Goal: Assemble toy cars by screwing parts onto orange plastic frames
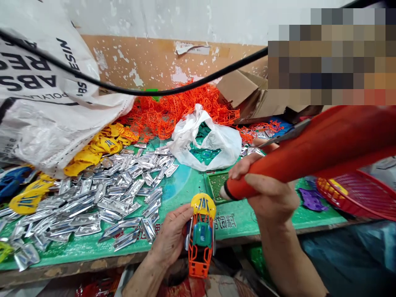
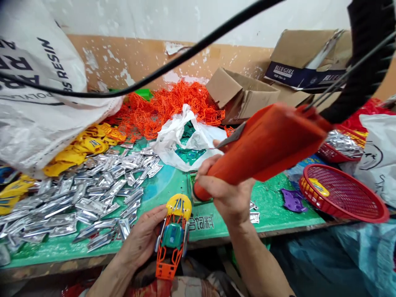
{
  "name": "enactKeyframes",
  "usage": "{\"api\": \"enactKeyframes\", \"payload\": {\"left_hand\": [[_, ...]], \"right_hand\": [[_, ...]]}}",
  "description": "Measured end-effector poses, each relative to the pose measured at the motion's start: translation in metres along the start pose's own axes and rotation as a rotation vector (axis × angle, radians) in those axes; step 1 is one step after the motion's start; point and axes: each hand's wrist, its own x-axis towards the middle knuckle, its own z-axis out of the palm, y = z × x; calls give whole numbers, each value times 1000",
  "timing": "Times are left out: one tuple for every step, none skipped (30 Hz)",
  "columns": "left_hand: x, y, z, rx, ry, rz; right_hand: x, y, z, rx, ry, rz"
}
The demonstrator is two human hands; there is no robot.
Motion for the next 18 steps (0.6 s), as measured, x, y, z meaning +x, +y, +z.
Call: {"api": "enactKeyframes", "payload": {"left_hand": [[0,1,-1,-36,14,8],[1,1,-3,-67,20,16],[1,0,-4,-91,17,21],[2,0,-5,-106,13,23],[2,-1,-6,-113,5,22],[3,-2,-6,-118,-1,21],[3,-2,-6,-122,-6,22],[3,-2,-5,-124,-3,28],[3,-1,-5,-125,6,39],[2,0,-4,-123,17,48],[0,1,-3,-118,26,58],[-2,2,-2,-112,28,71],[-6,4,-2,-105,25,86],[-11,5,-1,-104,25,106],[-16,7,-2,-101,16,137],[-22,9,-4,-105,37,158],[-28,12,-7,-115,78,191],[-35,15,-11,-125,115,221]], "right_hand": [[5,-2,-2,-10,35,-14],[9,-2,-4,-22,65,-20],[12,-2,-6,-35,93,-25],[13,-1,-8,-45,116,-22],[13,1,-10,-46,127,-13],[11,3,-11,-40,128,1],[9,4,-11,-30,113,19],[6,4,-10,-22,87,45],[2,4,-8,-16,56,72],[-1,3,-5,-10,27,99],[-5,1,-1,-1,1,123],[-9,-2,3,15,-21,148],[-13,-5,8,38,-40,172],[-17,-7,12,63,-55,191],[-22,-8,14,86,-67,207],[-26,-7,16,96,-75,218],[-30,-3,17,93,-91,224],[-33,3,19,75,-113,237]]}}
